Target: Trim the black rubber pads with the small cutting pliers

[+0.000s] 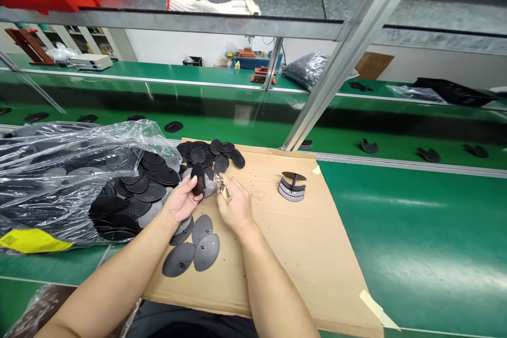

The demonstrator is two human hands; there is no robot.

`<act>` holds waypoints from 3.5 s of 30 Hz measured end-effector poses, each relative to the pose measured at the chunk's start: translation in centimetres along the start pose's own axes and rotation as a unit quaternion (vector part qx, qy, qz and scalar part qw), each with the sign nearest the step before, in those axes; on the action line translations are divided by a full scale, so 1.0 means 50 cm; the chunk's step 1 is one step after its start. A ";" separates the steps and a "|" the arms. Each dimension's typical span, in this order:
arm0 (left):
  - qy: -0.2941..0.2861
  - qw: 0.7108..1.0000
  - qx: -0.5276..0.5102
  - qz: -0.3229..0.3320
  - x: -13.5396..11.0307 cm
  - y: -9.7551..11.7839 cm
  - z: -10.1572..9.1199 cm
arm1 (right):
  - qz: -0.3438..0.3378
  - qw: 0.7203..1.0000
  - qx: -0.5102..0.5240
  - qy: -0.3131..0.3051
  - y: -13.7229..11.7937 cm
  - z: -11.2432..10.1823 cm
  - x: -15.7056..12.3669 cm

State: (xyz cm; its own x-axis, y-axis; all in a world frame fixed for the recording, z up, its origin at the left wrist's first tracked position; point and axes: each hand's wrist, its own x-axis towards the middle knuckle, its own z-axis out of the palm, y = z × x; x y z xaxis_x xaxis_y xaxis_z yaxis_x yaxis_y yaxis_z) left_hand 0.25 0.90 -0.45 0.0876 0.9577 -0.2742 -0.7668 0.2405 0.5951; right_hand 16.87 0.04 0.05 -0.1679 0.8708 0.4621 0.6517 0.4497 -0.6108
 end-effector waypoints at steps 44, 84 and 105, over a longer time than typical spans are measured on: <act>-0.019 0.994 0.041 -0.103 0.003 0.013 -0.005 | -0.032 0.971 -0.079 -0.221 -0.020 -0.028 0.001; -0.068 0.991 -0.084 -0.079 -0.028 0.035 -0.001 | 0.181 0.967 -0.138 -0.117 0.039 -0.001 0.021; 0.195 0.792 0.516 0.262 0.333 0.125 0.153 | 0.313 0.916 0.189 0.163 0.063 0.012 0.022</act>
State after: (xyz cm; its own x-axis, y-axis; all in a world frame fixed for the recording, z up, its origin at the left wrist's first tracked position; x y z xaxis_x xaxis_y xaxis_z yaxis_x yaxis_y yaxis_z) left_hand 1.77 19.55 4.48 -0.4279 0.8956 0.1217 0.3127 0.0203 0.9496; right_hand 18.30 2.51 -1.76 0.4220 0.9035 0.0746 0.2322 -0.0282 -0.9723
